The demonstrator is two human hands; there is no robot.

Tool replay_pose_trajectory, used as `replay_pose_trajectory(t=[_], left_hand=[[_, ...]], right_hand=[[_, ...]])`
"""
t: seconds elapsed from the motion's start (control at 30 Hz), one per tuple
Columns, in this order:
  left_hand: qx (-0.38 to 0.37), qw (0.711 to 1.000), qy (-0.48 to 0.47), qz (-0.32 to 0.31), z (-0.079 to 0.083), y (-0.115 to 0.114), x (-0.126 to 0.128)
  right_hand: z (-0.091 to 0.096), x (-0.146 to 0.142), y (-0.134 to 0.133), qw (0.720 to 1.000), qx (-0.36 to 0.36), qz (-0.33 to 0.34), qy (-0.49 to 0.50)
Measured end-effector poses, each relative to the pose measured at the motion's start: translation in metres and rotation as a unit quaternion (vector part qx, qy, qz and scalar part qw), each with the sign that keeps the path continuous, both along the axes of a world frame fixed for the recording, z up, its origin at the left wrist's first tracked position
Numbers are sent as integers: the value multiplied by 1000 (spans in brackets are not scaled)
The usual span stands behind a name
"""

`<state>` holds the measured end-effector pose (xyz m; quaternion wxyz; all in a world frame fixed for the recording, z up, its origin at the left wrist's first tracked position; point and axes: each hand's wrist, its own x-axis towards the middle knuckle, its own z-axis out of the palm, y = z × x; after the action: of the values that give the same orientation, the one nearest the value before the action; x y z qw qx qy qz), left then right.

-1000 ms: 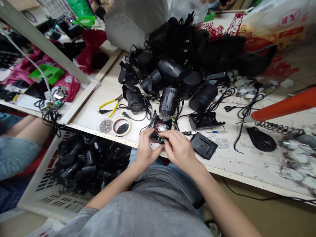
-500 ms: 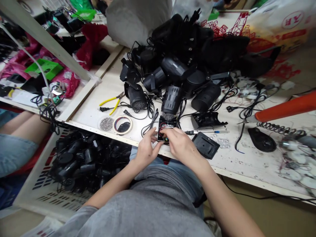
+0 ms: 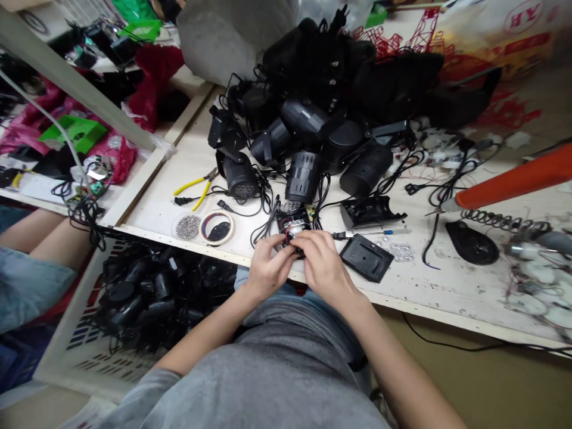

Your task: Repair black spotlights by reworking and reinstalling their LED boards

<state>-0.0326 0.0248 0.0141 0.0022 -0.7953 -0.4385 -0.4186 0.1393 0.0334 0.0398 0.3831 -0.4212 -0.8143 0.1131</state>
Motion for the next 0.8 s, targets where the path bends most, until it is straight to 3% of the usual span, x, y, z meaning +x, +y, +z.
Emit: replay_pose_trajectory(t=[0.13, 0.23, 0.37, 0.53, 0.63, 0.8], left_hand=[[-28, 999, 1, 33, 0, 1, 2], [-68, 996, -15, 56, 0, 1, 3], [-98, 993, -26, 65, 0, 1, 3], [-104, 993, -24, 56, 1, 2, 2], [-111, 993, -32, 36, 4, 5, -1], [-111, 993, -41, 12, 24, 6, -15]], right_hand=[[-5, -3, -20, 987, -4, -155, 33], [-14, -8, -32, 979, -34, -203, 7], [-23, -15, -34, 974, -80, -210, -17], [-22, -18, -27, 948, -195, -213, 133], [-20, -19, -25, 938, -223, -189, 189], [-11, -25, -28, 913, -262, -142, 278]])
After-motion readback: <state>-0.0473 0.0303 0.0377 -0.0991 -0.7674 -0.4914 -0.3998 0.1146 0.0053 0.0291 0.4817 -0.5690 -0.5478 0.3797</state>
